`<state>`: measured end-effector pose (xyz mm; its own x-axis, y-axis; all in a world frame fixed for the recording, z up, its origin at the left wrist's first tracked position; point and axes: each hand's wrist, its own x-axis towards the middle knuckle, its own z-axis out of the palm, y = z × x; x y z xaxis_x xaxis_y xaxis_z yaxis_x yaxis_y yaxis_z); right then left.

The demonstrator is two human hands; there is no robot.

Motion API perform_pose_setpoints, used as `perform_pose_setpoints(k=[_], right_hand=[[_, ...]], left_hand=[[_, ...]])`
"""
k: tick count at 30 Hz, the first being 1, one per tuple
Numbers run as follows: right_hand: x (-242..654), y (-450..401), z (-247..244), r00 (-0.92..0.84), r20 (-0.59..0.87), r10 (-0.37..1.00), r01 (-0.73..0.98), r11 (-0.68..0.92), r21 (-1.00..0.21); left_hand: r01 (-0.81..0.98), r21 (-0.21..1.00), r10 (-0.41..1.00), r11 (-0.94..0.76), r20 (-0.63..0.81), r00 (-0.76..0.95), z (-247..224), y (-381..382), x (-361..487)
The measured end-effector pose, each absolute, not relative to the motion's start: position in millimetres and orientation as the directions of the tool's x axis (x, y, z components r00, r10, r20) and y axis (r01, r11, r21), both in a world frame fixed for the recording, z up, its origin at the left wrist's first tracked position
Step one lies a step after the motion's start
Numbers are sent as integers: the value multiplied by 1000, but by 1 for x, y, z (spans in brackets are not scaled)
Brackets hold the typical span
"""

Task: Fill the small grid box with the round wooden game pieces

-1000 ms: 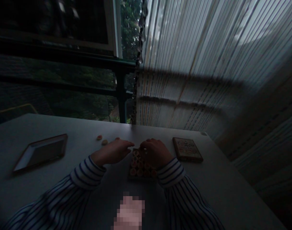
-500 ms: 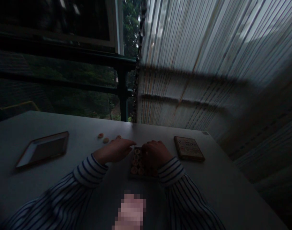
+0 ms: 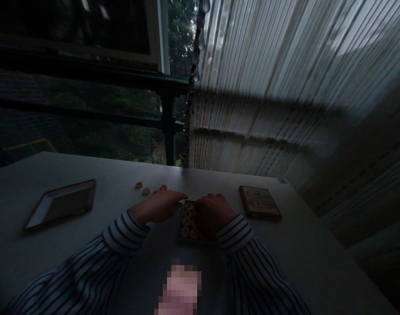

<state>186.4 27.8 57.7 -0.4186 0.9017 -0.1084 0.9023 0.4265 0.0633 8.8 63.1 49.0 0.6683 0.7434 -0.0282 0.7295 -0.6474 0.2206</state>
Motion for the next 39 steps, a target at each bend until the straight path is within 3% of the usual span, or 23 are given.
perform_pose_setpoints(k=[39], right_hand=[[189,29,58,-438,-155,886,885,455,102]], left_hand=[[736,190,744,-650,-37,667,49,63,8]])
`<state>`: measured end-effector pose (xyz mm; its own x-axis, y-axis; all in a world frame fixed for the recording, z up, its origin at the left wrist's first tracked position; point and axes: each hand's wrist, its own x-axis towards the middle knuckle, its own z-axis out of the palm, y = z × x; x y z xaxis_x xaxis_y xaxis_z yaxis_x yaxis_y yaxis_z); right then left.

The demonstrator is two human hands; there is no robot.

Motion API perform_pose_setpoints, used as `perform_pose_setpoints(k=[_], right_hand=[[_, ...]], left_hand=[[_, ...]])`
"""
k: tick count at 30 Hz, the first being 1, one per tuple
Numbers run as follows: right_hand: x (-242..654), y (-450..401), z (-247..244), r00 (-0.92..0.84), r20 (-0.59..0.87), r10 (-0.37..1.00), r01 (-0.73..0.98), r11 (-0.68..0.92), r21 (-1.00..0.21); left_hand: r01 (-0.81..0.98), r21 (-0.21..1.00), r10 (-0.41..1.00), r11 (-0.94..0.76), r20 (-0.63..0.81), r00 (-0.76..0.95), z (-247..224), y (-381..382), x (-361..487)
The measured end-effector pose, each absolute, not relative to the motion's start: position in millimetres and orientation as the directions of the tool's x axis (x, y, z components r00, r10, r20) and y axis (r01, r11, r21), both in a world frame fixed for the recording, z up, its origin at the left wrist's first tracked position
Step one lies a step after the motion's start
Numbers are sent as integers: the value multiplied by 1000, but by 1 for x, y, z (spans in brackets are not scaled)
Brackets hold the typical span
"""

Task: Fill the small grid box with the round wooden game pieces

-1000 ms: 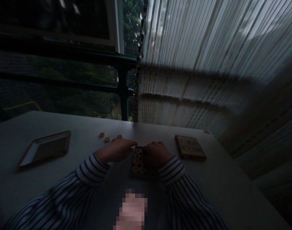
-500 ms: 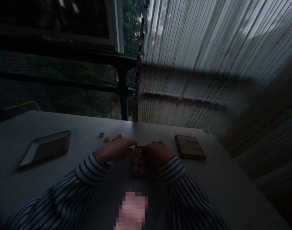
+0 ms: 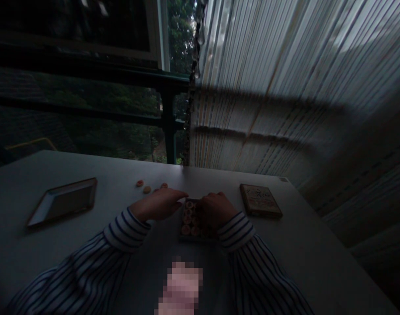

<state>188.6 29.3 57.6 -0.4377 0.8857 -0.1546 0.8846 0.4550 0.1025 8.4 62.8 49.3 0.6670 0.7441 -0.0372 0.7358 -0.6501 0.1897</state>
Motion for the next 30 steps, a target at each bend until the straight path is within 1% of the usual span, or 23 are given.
perform_pose_setpoints(k=[6,12,23,27,30], right_hand=[[188,28,61,-437,-177,882,885,456,92],[187,28,61,-432,-181,884,887,453,94],[188,28,60,-444,-161,881,883,461,91],[189,30,59,-447,-162,880,883,463,81],[192,31,60,-446,-129,885,887,457,66]], left_hand=[[743,185,748,-643,-59,661,51,62,8],[724,188,732,-664,-39,681,48,64,7],[714,213,725,-667,-39,688,48,65,6],[717,196,726,-669,-36,687,48,65,6],[714,186,724,-675,-21,690,47,66,6]])
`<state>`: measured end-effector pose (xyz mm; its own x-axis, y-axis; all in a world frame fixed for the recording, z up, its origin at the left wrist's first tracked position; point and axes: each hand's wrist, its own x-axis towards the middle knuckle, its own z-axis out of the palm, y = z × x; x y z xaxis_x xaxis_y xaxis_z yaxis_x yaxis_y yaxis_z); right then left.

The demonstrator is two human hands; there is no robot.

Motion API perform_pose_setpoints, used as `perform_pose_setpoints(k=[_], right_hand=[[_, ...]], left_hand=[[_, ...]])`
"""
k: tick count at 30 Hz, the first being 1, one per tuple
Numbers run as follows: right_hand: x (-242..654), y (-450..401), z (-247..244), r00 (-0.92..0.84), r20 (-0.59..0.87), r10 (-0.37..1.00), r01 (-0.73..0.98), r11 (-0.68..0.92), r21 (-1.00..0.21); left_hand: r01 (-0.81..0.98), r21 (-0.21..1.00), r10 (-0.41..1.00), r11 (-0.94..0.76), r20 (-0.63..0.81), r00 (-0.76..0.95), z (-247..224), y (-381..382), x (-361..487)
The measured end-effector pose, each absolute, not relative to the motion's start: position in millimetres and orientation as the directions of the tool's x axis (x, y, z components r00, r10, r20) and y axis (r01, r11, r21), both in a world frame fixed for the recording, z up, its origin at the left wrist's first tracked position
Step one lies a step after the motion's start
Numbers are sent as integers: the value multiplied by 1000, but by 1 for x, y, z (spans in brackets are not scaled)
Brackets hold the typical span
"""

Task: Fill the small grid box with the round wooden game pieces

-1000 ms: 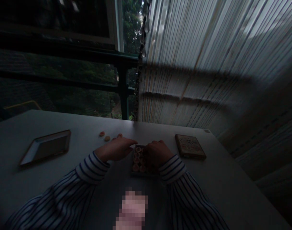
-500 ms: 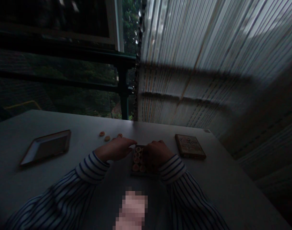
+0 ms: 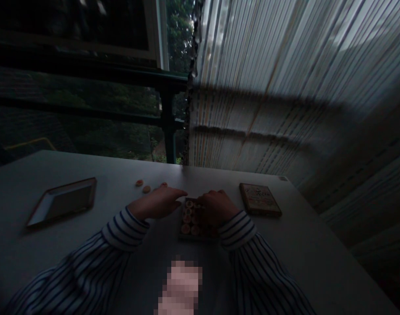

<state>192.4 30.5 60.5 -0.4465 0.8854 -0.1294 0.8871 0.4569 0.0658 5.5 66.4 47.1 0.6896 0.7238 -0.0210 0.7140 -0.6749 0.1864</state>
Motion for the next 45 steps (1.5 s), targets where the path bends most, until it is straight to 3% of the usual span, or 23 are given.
perform_pose_setpoints(k=[8,18,24,31,45], right_hand=[[204,24,78,-409,36,912,911,407,63],[203,19,83,-396,275,876,913,407,19],[201,19,88,-332,423,843,924,381,-36],[199,15,93,-303,456,837,923,376,-78],[191,11,95,-350,499,793,876,466,-124]], left_hand=[[739,253,777,-625,108,620,62,67,-6],[727,334,793,-600,372,483,78,77,-24],[717,384,804,-582,407,435,89,77,-34],[739,348,795,-577,446,411,97,74,-39],[728,419,818,-543,461,345,91,72,-44]])
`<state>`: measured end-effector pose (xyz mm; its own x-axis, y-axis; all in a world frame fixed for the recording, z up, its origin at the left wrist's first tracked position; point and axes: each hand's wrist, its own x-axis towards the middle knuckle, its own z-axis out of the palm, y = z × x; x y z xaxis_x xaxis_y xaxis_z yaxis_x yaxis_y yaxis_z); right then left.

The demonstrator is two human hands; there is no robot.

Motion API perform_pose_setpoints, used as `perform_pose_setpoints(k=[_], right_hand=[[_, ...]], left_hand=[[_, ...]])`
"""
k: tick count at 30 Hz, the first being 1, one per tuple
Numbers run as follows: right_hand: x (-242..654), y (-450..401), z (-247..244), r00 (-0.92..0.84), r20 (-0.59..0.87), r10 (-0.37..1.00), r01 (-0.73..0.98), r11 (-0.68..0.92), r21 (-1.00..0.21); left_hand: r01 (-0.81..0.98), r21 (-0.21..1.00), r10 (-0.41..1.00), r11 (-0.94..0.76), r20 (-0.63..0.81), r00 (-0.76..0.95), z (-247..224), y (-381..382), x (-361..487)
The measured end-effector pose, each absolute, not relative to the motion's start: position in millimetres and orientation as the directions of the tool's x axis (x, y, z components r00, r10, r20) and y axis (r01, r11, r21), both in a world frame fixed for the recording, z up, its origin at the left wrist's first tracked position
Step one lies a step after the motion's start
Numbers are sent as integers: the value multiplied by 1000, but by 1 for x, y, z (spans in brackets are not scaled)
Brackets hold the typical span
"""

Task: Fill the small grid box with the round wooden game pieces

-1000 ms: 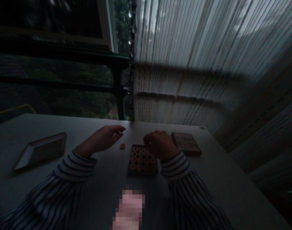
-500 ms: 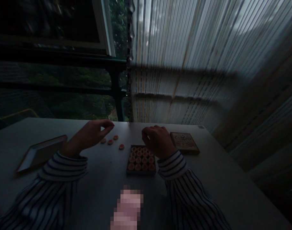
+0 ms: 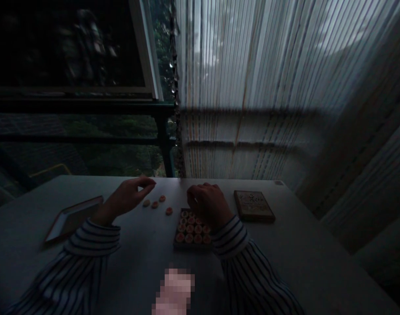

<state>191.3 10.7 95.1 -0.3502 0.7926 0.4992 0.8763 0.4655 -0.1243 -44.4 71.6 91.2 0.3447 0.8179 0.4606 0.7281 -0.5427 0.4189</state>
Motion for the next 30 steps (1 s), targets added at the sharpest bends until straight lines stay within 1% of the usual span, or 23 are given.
perform_pose_setpoints(k=[5,9,14,19,24,30], right_hand=[[190,11,94,-352,479,804,878,461,-128],[189,11,92,-367,450,814,879,461,-119],[189,13,87,-364,437,823,891,444,-94],[189,17,81,-360,416,835,898,431,-89],[189,21,74,-369,394,842,899,431,-78],[186,22,66,-358,347,866,904,415,-101]], left_hand=[[741,461,851,-488,439,288,68,66,-45],[737,463,845,-493,458,278,46,60,-37],[729,443,816,-521,508,275,13,59,-24],[740,390,777,-548,564,279,-15,64,-15],[739,370,757,-563,589,283,-26,63,-10],[718,415,787,-559,539,301,-31,64,-9]])
